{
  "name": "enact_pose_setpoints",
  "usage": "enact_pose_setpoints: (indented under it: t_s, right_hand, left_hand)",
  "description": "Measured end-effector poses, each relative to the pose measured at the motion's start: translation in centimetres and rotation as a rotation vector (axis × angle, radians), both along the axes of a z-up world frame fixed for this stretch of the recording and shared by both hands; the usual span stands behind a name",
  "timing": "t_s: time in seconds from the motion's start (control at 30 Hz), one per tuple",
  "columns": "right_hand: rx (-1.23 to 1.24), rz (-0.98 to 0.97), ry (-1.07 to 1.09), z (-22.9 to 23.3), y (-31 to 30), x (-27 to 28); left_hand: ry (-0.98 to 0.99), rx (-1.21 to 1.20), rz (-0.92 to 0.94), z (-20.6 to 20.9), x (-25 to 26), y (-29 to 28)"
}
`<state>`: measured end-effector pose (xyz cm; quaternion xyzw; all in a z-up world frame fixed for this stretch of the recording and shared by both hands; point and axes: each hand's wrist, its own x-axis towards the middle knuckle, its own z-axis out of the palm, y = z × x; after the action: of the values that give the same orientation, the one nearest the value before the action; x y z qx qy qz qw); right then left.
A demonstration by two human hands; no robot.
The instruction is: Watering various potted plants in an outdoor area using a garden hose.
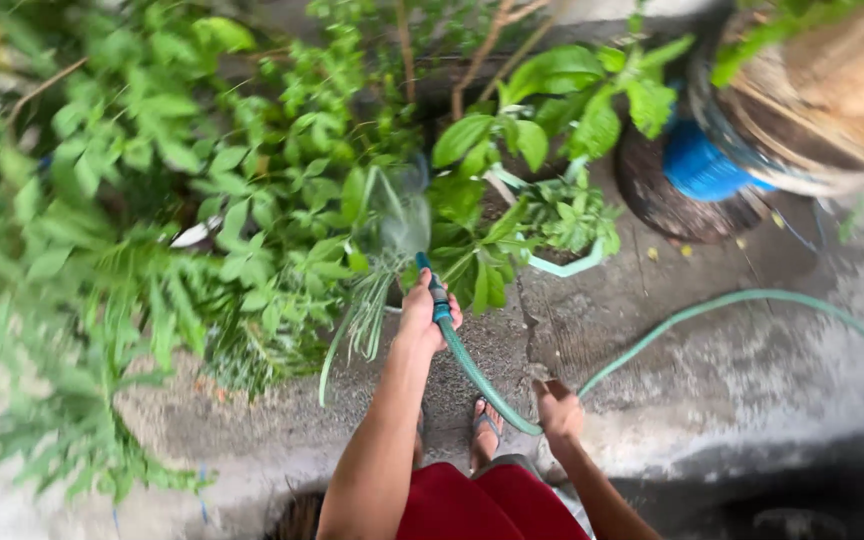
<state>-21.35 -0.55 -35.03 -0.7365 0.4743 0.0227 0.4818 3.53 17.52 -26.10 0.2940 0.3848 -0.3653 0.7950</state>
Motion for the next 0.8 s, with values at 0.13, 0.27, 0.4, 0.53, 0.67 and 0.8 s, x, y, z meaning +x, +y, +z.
enact_pose_setpoints:
  t_s: [0.13,0.27,0.4,0.53,0.67,0.8]
  right_hand:
    - [-0.093,-0.301,0.292,2.6,1.0,-1.9]
    - [0.478,-0.944,-0.151,-8.3,-0.9,-6.0]
    - [0.764,-1.262,-0.545,-14.0,-2.9,-8.7]
    - [0.904,-1.531,-0.611,-13.1,-5.5,-9.8]
    - [0.991,-1.511,-0.537,-13.5,-7.5,-10.7]
    - [1.021,-1.465,-0.4,-18.5,-8.7,-12.7]
  left_hand:
    - [0.01,-0.071,-0.198,1.6,-0.9,-4.2]
    - [-0.034,-0.072,-0.385,2.8,-2.7,-7.3]
    - [-0.04,-0.092,-0.475,2.3,-3.1,-8.6]
    - [-0.038,-0.124,-0.573,1.8,-2.4,-7.8]
    - [-0.021,-0.031,-0.693,3.0,-2.0,-9.2]
    - [0.025,0.064,-0.811,1.2,-3.8,-13.9]
